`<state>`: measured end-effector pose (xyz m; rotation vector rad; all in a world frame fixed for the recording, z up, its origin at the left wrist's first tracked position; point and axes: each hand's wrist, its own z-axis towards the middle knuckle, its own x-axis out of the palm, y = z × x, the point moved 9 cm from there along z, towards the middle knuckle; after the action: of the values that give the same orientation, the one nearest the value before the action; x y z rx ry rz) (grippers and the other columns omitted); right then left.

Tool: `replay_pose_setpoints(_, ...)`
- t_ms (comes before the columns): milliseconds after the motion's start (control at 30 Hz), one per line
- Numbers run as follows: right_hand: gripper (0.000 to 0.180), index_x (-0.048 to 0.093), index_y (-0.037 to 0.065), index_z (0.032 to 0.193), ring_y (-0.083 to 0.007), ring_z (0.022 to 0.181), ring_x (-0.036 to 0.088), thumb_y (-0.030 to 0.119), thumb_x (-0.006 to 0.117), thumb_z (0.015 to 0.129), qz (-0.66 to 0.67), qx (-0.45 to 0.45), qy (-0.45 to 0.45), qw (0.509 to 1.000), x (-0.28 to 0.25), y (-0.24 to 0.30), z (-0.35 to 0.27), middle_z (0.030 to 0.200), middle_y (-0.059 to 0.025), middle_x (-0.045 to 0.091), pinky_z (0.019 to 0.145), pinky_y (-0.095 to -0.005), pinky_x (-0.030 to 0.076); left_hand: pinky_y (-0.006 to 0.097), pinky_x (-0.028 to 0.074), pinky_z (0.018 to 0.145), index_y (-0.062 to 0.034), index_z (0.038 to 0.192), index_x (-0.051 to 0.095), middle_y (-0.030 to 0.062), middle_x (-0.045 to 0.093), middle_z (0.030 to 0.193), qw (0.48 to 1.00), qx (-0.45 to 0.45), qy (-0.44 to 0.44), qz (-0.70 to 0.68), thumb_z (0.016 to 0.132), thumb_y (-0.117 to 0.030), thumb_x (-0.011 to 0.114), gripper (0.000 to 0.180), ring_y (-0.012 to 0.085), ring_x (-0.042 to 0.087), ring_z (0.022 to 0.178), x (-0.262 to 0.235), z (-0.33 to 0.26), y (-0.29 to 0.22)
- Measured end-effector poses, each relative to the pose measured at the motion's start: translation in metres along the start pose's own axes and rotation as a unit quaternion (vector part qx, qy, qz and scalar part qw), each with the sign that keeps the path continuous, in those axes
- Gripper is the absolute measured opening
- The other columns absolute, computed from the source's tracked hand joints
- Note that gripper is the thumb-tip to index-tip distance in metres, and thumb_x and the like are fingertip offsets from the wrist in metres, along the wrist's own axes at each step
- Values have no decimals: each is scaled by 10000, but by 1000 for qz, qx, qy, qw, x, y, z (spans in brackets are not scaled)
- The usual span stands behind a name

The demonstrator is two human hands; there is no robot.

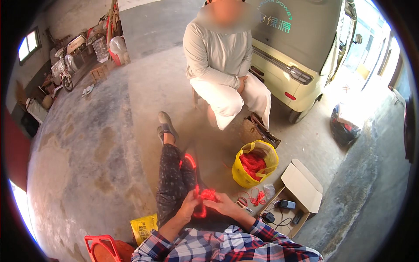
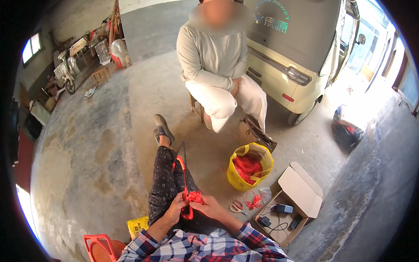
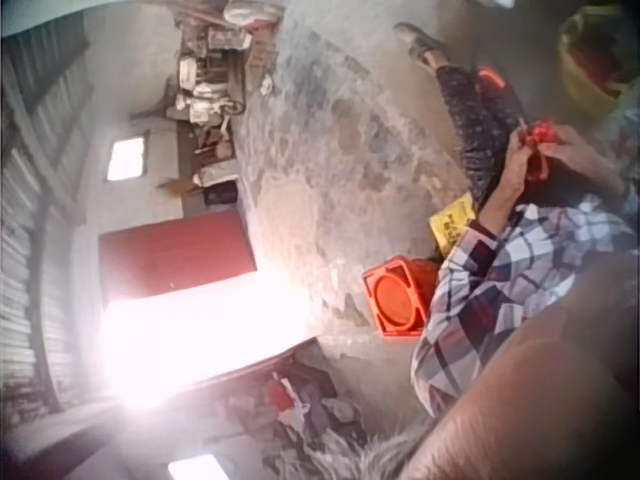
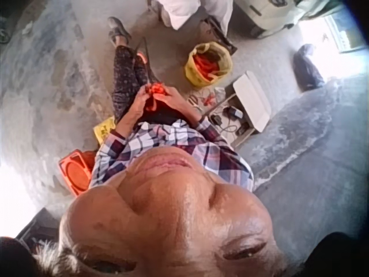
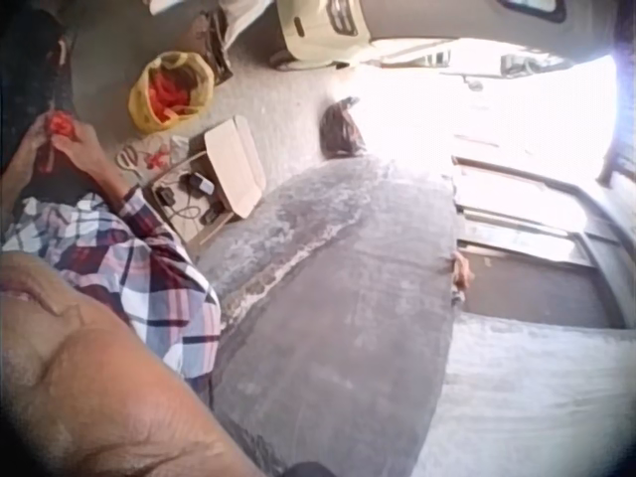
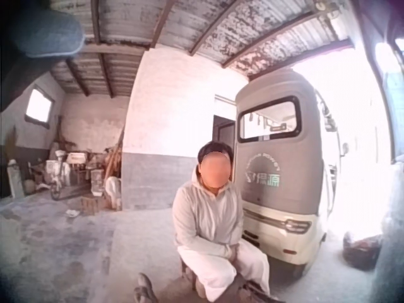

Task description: Winding red wire onto a circular black plastic frame.

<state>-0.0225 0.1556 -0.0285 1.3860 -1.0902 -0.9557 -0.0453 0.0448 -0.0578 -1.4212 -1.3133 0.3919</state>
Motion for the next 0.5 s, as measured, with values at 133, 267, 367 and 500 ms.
replay_pose_setpoints(133, 254, 602, 20, 1113, -42, 819, 495, 200, 600, 933, 11, 30, 6, 999, 2, 1, -4, 921, 50, 572, 716, -213, 427, 299, 350, 1008, -1, 1278, 436, 73, 532, 1198, 1000, -8, 4, -7, 873, -133, 596, 455, 169, 493, 1139, -5, -1, 6)
replay_pose_setpoints(267, 264, 596, 17, 1127, -56, 857, 515, 189, 603, 926, 9, 12, -4, 1000, -1, 3, -4, 956, 30, 590, 750, -231, 446, 297, 354, 1004, -5, 1270, 448, 70, 540, 1194, 1000, -14, 21, -18, 865, -153, 623, 465, 167, 499, 1137, -5, 3, 10)
replay_pose_setpoints(367, 344, 631, 37, 1016, -69, 677, 474, 360, 627, 899, -19, -82, -64, 994, -8, 9, 3, 709, 24, 547, 602, -281, 425, 295, 421, 956, -19, 1193, 482, 65, 592, 1117, 999, -9, -30, -5, 807, -192, 588, 436, 171, 568, 1054, -3, 5, 2)
replay_pose_setpoints(500, 328, 627, 31, 947, -64, 642, 451, 354, 644, 890, -5, 1, -63, 998, -3, 17, 1, 678, 33, 518, 556, -265, 396, 296, 417, 963, -2, 1211, 470, 75, 591, 1134, 1000, -4, -6, -15, 817, -202, 554, 450, 178, 567, 1061, 12, -7, -21)
